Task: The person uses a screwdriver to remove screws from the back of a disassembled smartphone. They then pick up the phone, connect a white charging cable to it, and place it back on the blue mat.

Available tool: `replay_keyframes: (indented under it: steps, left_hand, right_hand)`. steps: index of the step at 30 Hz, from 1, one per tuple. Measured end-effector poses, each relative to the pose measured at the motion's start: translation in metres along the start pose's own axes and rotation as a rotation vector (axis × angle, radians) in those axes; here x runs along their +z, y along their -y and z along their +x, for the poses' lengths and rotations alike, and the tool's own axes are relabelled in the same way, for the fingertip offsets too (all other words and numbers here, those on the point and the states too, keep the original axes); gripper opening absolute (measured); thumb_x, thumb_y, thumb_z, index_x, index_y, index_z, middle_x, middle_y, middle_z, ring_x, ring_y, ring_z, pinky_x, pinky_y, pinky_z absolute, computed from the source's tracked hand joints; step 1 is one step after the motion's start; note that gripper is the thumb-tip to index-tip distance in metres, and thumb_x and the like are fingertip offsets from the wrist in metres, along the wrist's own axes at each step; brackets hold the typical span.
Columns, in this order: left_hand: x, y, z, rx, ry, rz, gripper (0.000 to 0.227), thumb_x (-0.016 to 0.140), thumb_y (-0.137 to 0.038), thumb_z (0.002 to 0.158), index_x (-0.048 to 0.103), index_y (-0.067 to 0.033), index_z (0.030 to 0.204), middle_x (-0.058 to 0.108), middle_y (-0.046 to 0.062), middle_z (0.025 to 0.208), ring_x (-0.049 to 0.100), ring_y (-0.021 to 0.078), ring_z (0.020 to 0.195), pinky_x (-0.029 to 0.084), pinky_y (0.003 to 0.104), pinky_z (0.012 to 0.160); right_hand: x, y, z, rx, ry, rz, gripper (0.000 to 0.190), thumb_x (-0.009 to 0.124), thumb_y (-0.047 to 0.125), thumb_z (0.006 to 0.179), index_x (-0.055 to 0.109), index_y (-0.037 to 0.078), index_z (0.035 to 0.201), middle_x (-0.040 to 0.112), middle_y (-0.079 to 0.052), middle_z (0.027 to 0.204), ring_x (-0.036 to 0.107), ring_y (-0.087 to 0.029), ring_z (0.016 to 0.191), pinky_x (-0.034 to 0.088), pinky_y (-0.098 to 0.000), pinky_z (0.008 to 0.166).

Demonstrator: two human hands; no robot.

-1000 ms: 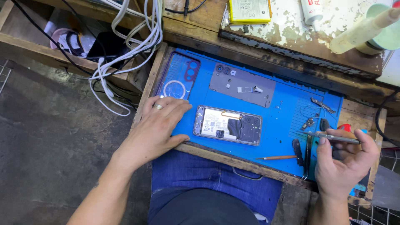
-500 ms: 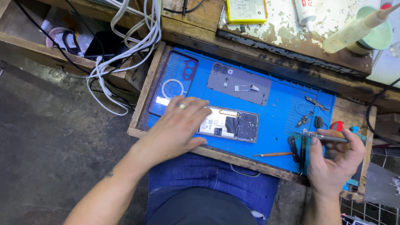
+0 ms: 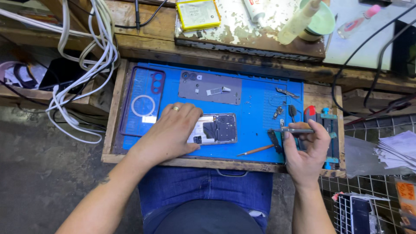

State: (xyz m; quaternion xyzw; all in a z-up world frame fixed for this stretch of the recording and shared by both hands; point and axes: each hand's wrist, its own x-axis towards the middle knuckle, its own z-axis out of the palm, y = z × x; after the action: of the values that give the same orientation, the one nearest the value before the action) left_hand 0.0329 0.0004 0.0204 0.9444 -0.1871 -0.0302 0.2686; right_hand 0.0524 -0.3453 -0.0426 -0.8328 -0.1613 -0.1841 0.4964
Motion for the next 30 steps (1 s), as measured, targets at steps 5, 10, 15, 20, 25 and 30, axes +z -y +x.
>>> replay_keyframes:
  steps: [5,10,15,20,25,30]
  left_hand:
    - [-0.003,-0.003,0.005,-0.029,0.05,-0.008,0.073,0.088,-0.021,0.061,0.053,-0.0024,0.122,0.057,0.018,0.113,0.053,0.0388,0.114,0.041,0.048,0.096]
    - [-0.001,-0.003,0.005,-0.035,0.029,0.0,0.085,0.089,-0.022,0.057,0.05,-0.0001,0.129,0.056,0.02,0.115,0.053,0.0403,0.112,0.043,0.049,0.093]
    - [-0.001,-0.004,0.007,-0.081,0.06,0.038,0.091,0.091,-0.025,0.053,0.049,0.0016,0.13,0.056,0.02,0.114,0.052,0.0403,0.111,0.043,0.049,0.092]
    - [-0.001,-0.012,0.008,-0.065,0.04,0.13,0.08,0.091,-0.023,0.054,0.055,-0.0029,0.123,0.057,0.018,0.109,0.053,0.0386,0.11,0.042,0.05,0.092]
    - [0.0,-0.016,0.006,-0.108,0.058,0.088,0.075,0.088,-0.022,0.06,0.053,0.0004,0.122,0.055,0.019,0.111,0.056,0.0387,0.104,0.046,0.047,0.089]
    - [-0.004,-0.016,0.004,-0.06,0.039,0.028,0.091,0.089,-0.024,0.062,0.047,0.0021,0.138,0.057,0.02,0.112,0.059,0.0408,0.103,0.046,0.049,0.089]
  right_hand:
    - [0.002,0.0,0.005,-0.021,-0.026,0.017,0.058,0.07,-0.005,0.099,0.038,0.006,0.146,0.065,-0.013,0.126,0.062,-0.014,0.107,0.049,-0.0257,0.093]
    - [0.003,0.001,0.012,-0.034,-0.005,-0.003,0.058,0.07,-0.006,0.099,0.039,0.004,0.146,0.065,-0.014,0.124,0.063,-0.015,0.107,0.051,-0.0269,0.093]
    - [0.006,0.013,0.029,-0.075,0.045,-0.068,0.054,0.07,-0.007,0.098,0.043,0.002,0.144,0.068,-0.013,0.117,0.068,-0.017,0.103,0.056,-0.0293,0.092]
    - [0.013,0.024,0.058,-0.02,0.113,-0.088,0.06,0.069,-0.004,0.094,0.047,0.002,0.149,0.066,-0.01,0.103,0.065,-0.015,0.09,0.055,-0.0277,0.084]
    - [0.024,0.03,0.093,0.175,0.346,-0.257,0.067,0.068,0.006,0.087,0.047,0.005,0.15,0.064,-0.012,0.09,0.064,-0.021,0.079,0.054,-0.0334,0.073]
    - [0.037,0.016,0.106,0.063,0.487,-0.418,0.063,0.066,0.013,0.086,0.048,0.006,0.146,0.067,-0.017,0.099,0.068,-0.035,0.089,0.054,-0.0456,0.08]
